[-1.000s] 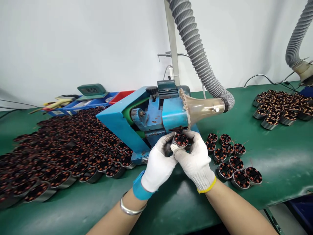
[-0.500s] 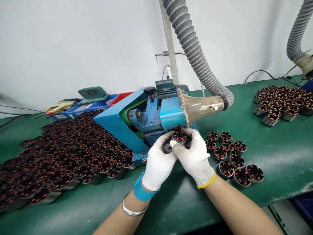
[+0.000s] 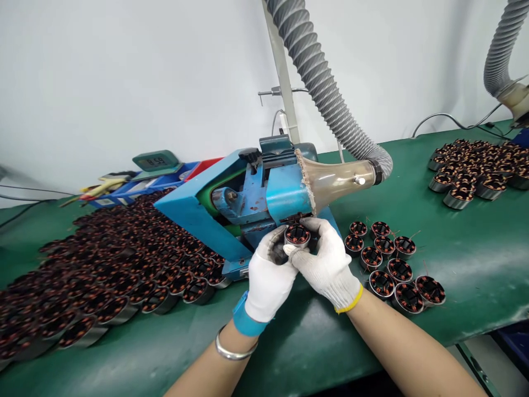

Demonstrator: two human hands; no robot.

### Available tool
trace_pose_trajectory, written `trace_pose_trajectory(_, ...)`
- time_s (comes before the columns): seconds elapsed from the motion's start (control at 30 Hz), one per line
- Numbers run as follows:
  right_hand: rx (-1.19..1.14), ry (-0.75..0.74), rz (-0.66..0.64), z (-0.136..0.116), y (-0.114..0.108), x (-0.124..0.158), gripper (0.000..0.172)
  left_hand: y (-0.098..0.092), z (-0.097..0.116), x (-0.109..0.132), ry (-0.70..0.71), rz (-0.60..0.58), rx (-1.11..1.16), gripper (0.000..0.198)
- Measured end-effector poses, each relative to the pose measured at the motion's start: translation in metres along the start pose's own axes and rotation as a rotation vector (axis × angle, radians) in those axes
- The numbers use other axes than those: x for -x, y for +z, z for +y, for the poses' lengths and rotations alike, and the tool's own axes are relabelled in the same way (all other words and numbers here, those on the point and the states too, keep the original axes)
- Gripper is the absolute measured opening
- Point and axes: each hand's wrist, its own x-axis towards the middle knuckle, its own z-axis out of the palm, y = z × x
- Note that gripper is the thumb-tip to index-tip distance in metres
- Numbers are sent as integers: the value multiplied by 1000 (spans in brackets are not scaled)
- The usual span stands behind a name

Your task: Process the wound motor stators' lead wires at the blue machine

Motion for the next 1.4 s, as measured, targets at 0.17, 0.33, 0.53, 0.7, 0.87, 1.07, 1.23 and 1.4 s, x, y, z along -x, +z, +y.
trace_pose_trajectory(0.17,-41,22,18,0,4,1,46,0,9,-2,8,-22,-37,43)
trace_pose_trajectory(0.33,113,-123,-56,-3,-6,22,47,-14,6,12,196,-100,-124,45)
trace_pose_trajectory(0.53,200,-170,-213,-4,-13,28,76,-25,-1,20,321,-186,-115,51)
trace_pose_trajectory(0.7,272,-197,-309,-7,-16,22,54,-27,-7,19,366,-221,-128,55)
trace_pose_trajectory(0.87,150,-355,-286,-11,-19,22,36,-28,-6,18,345,-219,-117,54)
trace_pose_trajectory(1.07,-104,-115,-115,-5,-11,27,6,-24,4,17,171,-171,-215,44)
trace_pose_trajectory(1.23,-468,337,-18,8,-2,25,25,-20,8,21,80,-99,-202,44)
trace_pose_trajectory(1.4,-323,312,-133,2,-7,23,33,-25,-2,23,139,-68,-253,45)
